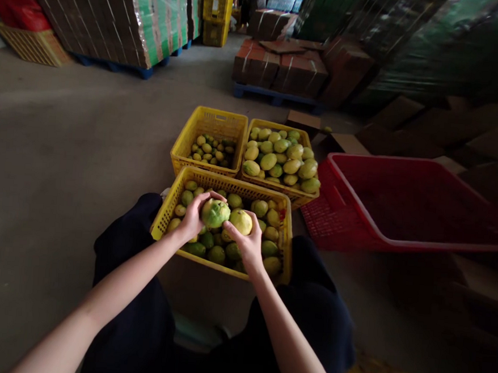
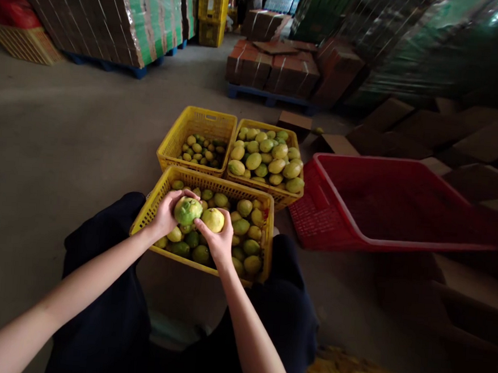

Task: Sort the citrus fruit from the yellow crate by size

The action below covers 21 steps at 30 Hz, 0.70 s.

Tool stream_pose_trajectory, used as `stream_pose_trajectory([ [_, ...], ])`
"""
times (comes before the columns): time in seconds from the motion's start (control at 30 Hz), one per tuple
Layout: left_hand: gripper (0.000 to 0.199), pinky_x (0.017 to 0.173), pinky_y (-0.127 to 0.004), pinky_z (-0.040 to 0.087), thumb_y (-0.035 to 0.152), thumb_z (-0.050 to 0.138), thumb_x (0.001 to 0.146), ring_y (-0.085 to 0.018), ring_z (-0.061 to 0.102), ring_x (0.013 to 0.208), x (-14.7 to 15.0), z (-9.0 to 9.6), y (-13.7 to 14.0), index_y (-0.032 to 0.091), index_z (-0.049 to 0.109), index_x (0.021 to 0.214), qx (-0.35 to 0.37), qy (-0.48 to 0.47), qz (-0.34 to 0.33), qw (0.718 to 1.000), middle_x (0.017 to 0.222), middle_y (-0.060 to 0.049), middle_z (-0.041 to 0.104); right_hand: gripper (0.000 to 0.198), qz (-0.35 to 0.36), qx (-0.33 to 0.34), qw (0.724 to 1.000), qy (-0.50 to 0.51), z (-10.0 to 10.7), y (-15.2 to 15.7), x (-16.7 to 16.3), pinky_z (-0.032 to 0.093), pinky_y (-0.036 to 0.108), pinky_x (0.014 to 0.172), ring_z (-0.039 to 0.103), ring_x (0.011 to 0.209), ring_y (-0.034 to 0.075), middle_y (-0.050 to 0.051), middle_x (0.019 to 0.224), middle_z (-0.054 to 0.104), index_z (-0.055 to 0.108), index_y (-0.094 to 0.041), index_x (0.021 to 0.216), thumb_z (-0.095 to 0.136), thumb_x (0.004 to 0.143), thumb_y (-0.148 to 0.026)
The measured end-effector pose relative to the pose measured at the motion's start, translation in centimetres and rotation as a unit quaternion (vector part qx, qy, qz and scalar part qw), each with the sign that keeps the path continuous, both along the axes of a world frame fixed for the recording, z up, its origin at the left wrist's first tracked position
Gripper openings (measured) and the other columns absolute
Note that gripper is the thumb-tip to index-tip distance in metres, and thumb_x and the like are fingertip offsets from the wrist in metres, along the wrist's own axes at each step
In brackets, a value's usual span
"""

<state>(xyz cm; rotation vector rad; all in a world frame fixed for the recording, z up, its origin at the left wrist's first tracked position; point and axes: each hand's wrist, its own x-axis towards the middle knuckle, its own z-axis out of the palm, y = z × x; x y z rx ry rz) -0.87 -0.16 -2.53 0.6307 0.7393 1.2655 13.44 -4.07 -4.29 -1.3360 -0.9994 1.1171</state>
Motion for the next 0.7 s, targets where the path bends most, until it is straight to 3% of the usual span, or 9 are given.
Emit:
stream_pose_trajectory([
  [0.1, 0.031, 0.071, -0.027, 0.05, 0.039, 0.054, 0.077, -0.018, 0.065, 0.073, -0.5, 0.3, 0.2, 0.015, 0.069, 0.066, 0.018, 0.003, 0.0, 1.0, 0.07, -0.005, 0.069, 0.054, 0.054, 0.001, 0.998, 0.015, 0.4, -0.2, 0.0, 0.05, 0.026, 0.063, 0.054, 0.069, 0.014, -0.003, 0.079, 0.061, 0.06, -0.022, 0.091, 0.089, 0.051, -0.043],
  [0.27, 0.03, 0.067, -0.025, 0.049, 0.038, 0.054, 0.076, -0.016, 0.063, 0.068, -0.9, 0.6, 0.2, 0.014, 0.07, 0.069, -0.001, -0.019, -0.014, 1.0, 0.068, -0.006, 0.068, 0.053, 0.136, -0.018, 0.987, 0.085, 0.5, -0.3, 0.2, 0.051, 0.026, 0.055, 0.054, 0.066, 0.014, -0.002, 0.078, 0.061, 0.062, -0.022, 0.093, 0.089, 0.052, -0.043],
  [0.43, 0.026, 0.064, -0.025, 0.05, 0.035, 0.055, 0.074, -0.015, 0.062, 0.064, -0.7, 1.0, 0.3, 0.014, 0.069, 0.068, -0.025, -0.035, -0.013, 0.999, 0.068, -0.005, 0.066, 0.052, 0.163, -0.021, 0.98, 0.114, 0.3, -0.4, 0.5, 0.05, 0.026, 0.052, 0.054, 0.065, 0.014, -0.002, 0.08, 0.06, 0.062, -0.023, 0.094, 0.089, 0.053, -0.041],
  [0.57, 0.025, 0.054, -0.021, 0.046, 0.033, 0.053, 0.077, -0.012, 0.058, 0.056, -0.5, 0.6, 0.6, 0.015, 0.066, 0.066, -0.121, -0.041, 0.037, 0.991, 0.063, -0.002, 0.063, 0.052, 0.162, -0.025, 0.979, 0.121, 0.2, -0.4, 0.5, 0.05, 0.026, 0.05, 0.054, 0.063, 0.014, -0.002, 0.078, 0.06, 0.062, -0.023, 0.093, 0.089, 0.053, -0.042],
  [0.7, 0.03, 0.05, -0.024, 0.046, 0.037, 0.049, 0.082, -0.014, 0.055, 0.049, -0.5, -1.0, 0.7, 0.018, 0.059, 0.061, -0.255, -0.049, 0.08, 0.962, 0.054, -0.001, 0.059, 0.054, 0.139, -0.06, 0.981, 0.125, -0.5, -0.3, -0.1, 0.049, 0.026, 0.046, 0.056, 0.06, 0.014, -0.002, 0.076, 0.059, 0.06, -0.023, 0.093, 0.089, 0.053, -0.044],
])
